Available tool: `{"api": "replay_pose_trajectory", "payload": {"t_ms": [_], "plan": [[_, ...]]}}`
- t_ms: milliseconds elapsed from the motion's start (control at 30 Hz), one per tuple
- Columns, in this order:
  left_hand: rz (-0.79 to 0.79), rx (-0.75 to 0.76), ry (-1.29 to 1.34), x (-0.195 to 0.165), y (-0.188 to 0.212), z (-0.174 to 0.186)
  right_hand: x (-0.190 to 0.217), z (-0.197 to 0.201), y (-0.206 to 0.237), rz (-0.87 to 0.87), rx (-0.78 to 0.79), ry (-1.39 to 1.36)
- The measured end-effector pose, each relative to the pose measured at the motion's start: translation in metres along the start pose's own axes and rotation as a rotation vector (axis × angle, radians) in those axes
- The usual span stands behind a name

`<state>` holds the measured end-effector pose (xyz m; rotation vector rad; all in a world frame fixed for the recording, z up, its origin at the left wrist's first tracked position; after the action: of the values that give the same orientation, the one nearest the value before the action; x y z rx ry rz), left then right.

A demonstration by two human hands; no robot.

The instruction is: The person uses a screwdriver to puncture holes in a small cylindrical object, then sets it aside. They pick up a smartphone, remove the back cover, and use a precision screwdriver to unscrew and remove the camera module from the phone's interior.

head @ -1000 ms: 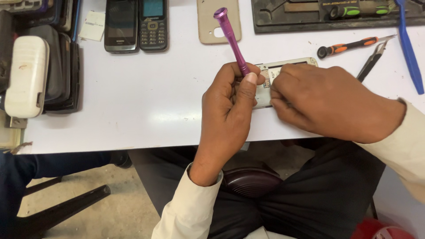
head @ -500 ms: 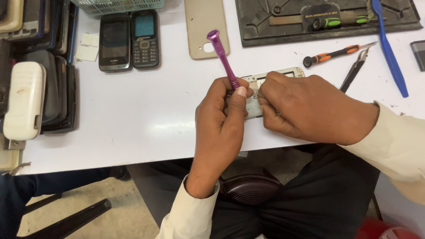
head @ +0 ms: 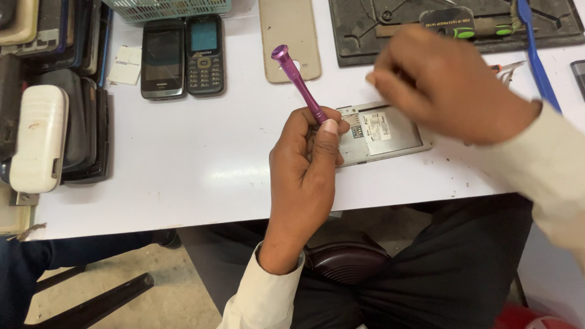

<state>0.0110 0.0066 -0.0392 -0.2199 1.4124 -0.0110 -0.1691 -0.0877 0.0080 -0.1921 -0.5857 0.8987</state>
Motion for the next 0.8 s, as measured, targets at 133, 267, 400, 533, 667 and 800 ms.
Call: {"api": "replay_pose_trajectory", "payload": {"t_ms": [133, 267, 400, 533, 667, 800], "plan": [[0.000, -0.003, 0.020, 0.000, -0.001, 0.001, -0.032, 0.003, -0.026, -0.001, -0.004, -0.079], [0.001, -0.008, 0.030, 0.000, -0.001, 0.003, -0.049, -0.010, -0.048, -0.043, 0.015, -0.016], [0.000, -0.005, 0.023, 0.001, -0.001, 0.006, -0.041, -0.013, -0.059, -0.029, 0.021, 0.015], [-0.010, 0.009, 0.018, 0.002, -0.001, 0.007, -0.017, 0.004, -0.054, -0.113, 0.002, -0.073], [-0.110, 0.001, -0.016, 0.001, 0.000, 0.006, 0.023, 0.022, -0.038, -0.146, -0.063, -0.234], [-0.152, 0.032, -0.059, -0.001, 0.002, 0.006, 0.058, 0.018, -0.013, -0.129, 0.042, -0.435]]}}
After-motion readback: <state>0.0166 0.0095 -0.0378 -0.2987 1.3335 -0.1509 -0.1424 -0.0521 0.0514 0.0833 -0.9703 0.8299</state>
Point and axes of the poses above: each hand's wrist, its own y-axis away from the middle knuckle, its own z-axis out of the back of the hand, x = y × z, the point moved 3 cm from there along -y, towards the middle knuckle, and after that the axes turned 15 degrees about -y, right-handed, at the moved point
